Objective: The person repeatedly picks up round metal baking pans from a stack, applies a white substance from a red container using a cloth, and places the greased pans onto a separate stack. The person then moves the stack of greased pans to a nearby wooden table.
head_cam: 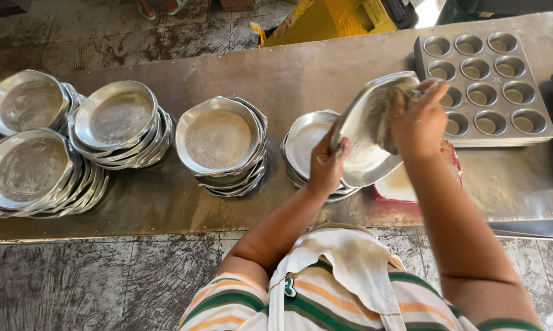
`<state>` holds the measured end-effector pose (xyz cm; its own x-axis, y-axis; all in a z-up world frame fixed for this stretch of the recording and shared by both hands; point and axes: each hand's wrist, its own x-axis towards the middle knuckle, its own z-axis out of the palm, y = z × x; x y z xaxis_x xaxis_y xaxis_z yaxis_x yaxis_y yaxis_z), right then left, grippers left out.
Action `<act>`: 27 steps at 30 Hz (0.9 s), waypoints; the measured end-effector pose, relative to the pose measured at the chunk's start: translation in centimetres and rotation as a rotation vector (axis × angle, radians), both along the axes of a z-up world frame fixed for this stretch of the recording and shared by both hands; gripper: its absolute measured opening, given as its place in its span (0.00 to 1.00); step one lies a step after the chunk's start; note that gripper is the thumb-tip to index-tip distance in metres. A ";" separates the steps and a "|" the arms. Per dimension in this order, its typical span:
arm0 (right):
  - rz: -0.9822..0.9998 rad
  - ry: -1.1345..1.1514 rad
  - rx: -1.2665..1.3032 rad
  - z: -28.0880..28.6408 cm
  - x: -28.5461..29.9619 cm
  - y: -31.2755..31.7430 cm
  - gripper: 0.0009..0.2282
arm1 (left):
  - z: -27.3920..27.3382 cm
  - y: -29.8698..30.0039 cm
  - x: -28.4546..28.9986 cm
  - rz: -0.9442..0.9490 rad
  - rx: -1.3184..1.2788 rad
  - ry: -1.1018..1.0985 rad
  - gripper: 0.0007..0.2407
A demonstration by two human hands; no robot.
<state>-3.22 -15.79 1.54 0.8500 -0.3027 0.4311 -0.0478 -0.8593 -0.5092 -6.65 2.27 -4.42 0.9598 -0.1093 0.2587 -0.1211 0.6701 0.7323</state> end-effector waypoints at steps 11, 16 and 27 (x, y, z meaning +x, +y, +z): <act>0.100 -0.276 -0.008 -3.9 1.1 -0.6 0.23 | 0.1 0.8 0.1 -0.044 -0.019 0.092 0.22; 0.426 -0.119 0.113 -3.2 -2.4 6.0 0.28 | -1.2 0.7 1.3 0.070 0.102 0.118 0.19; 0.116 0.260 -0.205 -2.6 0.1 -0.7 0.24 | 0.4 2.9 0.1 -0.001 0.009 0.053 0.22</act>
